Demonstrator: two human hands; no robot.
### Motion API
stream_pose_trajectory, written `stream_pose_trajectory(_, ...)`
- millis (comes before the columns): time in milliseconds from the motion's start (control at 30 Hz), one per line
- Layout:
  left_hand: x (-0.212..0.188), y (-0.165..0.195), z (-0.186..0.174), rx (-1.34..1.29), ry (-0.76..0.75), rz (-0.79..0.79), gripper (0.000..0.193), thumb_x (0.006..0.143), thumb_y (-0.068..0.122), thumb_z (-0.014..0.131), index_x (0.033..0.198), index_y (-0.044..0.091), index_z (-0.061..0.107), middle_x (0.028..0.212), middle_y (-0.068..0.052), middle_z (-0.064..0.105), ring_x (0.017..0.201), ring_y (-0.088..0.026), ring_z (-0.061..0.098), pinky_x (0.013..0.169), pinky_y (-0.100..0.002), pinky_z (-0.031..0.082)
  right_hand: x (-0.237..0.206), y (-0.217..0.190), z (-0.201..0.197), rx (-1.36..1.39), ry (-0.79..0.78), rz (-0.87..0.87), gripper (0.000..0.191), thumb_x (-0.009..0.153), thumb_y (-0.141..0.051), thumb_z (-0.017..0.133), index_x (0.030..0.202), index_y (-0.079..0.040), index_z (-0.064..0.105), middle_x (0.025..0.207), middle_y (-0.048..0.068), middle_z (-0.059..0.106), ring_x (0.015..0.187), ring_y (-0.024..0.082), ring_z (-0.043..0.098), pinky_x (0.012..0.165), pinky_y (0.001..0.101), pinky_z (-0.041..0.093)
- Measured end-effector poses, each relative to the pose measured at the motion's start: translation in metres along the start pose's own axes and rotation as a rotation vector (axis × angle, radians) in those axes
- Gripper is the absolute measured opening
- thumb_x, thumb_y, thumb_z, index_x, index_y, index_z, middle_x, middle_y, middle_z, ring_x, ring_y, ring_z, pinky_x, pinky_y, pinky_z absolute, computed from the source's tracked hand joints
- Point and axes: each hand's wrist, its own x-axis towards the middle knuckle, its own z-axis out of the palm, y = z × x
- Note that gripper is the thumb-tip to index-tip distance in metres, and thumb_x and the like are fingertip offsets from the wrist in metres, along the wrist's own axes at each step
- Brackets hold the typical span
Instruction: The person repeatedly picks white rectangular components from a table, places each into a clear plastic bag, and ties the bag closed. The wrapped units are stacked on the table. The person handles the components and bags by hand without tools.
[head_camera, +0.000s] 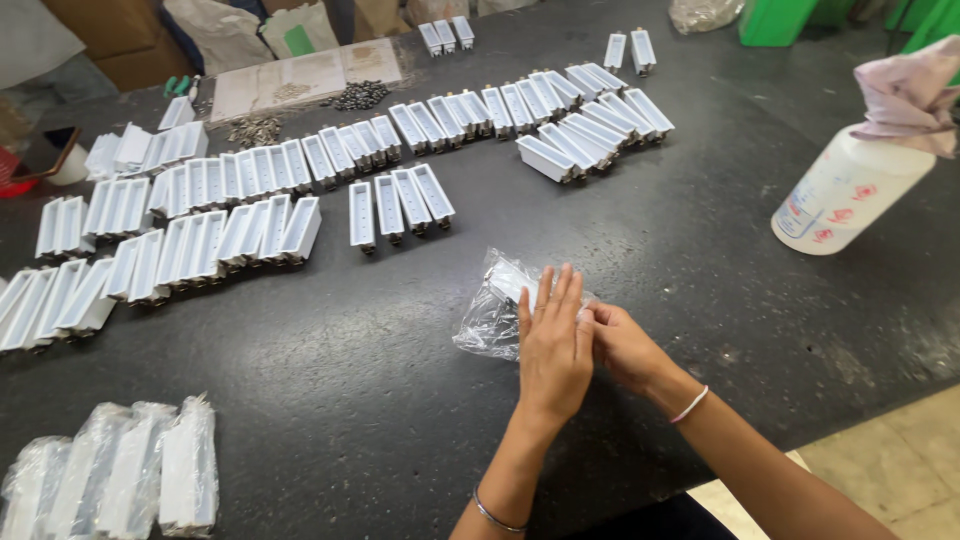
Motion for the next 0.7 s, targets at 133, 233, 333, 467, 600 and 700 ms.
stream_pose_trajectory(133, 0.004, 0.001, -0.010, -0.161, -0.103, -0.025, 0.052, 0.105, 0.025, 0.044, 0.149, -0.003, 0.048, 0.159, -0.019, 0.045, 0.153, -0.032, 0.034, 0.126, -0.049, 0.012, 0.007, 0.016, 0.008, -0.046, -0.021, -0.012, 0.031, 0.102, -0.021, 0.053, 0.121, 0.002, 0.060, 0.116, 0.013, 0.070, 0.104, 0.020, 0.069, 0.090, 0.0355, 0.058)
stream_pose_trajectory(233, 0.007, -0.011, -0.018, -0.441, -0.130, -0.287, 0.051, 0.103, 0.029, 0.048, 0.145, 0.002, 0.053, 0.151, -0.017, 0.051, 0.143, -0.031, 0.045, 0.119, -0.046, 0.029, 0.007, 0.021, 0.016, -0.012, -0.030, -0.042, 0.031, 0.101, -0.023, 0.054, 0.124, -0.002, 0.058, 0.118, 0.009, 0.067, 0.108, 0.018, 0.067, 0.093, 0.0346, 0.058)
stream_pose_trajectory(333, 0.016, -0.053, -0.041, -0.457, 0.213, -0.448, 0.047, 0.109, 0.031, 0.037, 0.135, 0.004, 0.064, 0.134, -0.016, 0.066, 0.127, -0.030, 0.065, 0.111, -0.042, 0.051, 0.007, 0.020, 0.025, -0.023, 0.040, 0.035, 0.031, 0.099, -0.019, 0.060, 0.124, 0.000, 0.059, 0.118, 0.010, 0.068, 0.109, 0.020, 0.067, 0.097, 0.0349, 0.057)
stream_pose_trajectory(467, 0.005, -0.112, -0.067, 0.240, 0.254, -0.657, 0.050, 0.093, 0.035, 0.064, 0.128, -0.001, 0.061, 0.128, -0.021, 0.061, 0.119, -0.040, 0.054, 0.098, -0.056, 0.044, 0.003, 0.015, 0.036, -0.105, 0.059, 0.065, 0.029, 0.097, -0.017, 0.062, 0.119, 0.002, 0.060, 0.118, 0.012, 0.069, 0.109, 0.022, 0.069, 0.100, 0.0359, 0.058)
stream_pose_trajectory(600, -0.003, -0.126, -0.049, 0.204, 0.182, -0.580, 0.047, 0.092, 0.043, 0.069, 0.114, 0.002, 0.071, 0.105, -0.014, 0.070, 0.104, -0.033, 0.061, 0.093, -0.047, 0.048, -0.001, 0.006, 0.044, -0.196, 0.035, 0.100, 0.026, 0.094, -0.017, 0.066, 0.113, 0.000, 0.064, 0.110, 0.007, 0.071, 0.100, 0.015, 0.071, 0.092, 0.0306, 0.060)
stream_pose_trajectory(700, -0.004, -0.122, -0.037, 0.172, 0.119, -0.607, 0.051, 0.085, 0.047, 0.074, 0.110, 0.003, 0.073, 0.098, -0.012, 0.069, 0.098, -0.031, 0.063, 0.087, -0.045, 0.049, -0.009, 0.003, 0.045, -0.503, -0.025, -0.013, 0.025, 0.093, -0.017, 0.075, 0.109, 0.003, 0.073, 0.087, 0.008, 0.068, 0.075, 0.014, 0.059, 0.068, 0.0284, 0.050)
